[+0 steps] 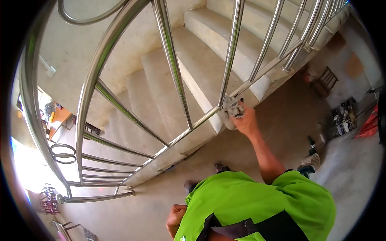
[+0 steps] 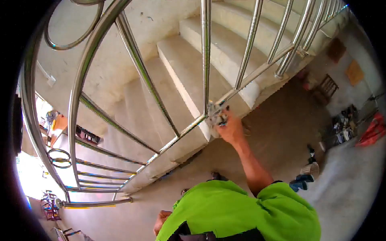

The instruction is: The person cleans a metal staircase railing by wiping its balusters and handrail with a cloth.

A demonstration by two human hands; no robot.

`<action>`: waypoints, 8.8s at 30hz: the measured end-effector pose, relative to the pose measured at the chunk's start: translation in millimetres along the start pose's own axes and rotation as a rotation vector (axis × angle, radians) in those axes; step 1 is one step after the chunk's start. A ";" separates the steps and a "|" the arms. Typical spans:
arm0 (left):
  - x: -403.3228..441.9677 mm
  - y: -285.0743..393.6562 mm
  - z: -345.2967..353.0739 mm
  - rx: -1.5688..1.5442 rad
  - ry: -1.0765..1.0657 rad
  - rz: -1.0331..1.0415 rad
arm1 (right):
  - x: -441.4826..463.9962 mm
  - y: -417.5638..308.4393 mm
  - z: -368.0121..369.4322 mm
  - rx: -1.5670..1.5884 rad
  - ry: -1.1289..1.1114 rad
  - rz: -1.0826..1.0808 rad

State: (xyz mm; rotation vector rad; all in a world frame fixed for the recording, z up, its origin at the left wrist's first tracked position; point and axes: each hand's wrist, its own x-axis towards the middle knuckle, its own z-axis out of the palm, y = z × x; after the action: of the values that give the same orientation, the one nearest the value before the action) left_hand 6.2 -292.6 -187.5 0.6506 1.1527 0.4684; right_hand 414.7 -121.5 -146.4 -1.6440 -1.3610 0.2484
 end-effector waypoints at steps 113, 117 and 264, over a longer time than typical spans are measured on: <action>-9.9 -37.8 -80.9 -0.072 -0.020 0.041 | -72.4 -15.6 144.2 -0.032 -0.171 -0.052; -23.1 -17.7 -60.4 -0.059 0.008 0.067 | -95.0 -32.0 147.9 0.195 -0.178 0.080; 5.1 -36.0 -76.7 0.021 -0.112 -0.044 | 71.3 9.7 -53.2 -0.127 0.470 0.018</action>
State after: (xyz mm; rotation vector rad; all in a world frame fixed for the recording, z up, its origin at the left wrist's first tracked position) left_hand -63.6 -298.0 -235.4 0.6607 1.0649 0.3784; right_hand 482.1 -88.5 -97.6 -1.6850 -1.0184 -0.2102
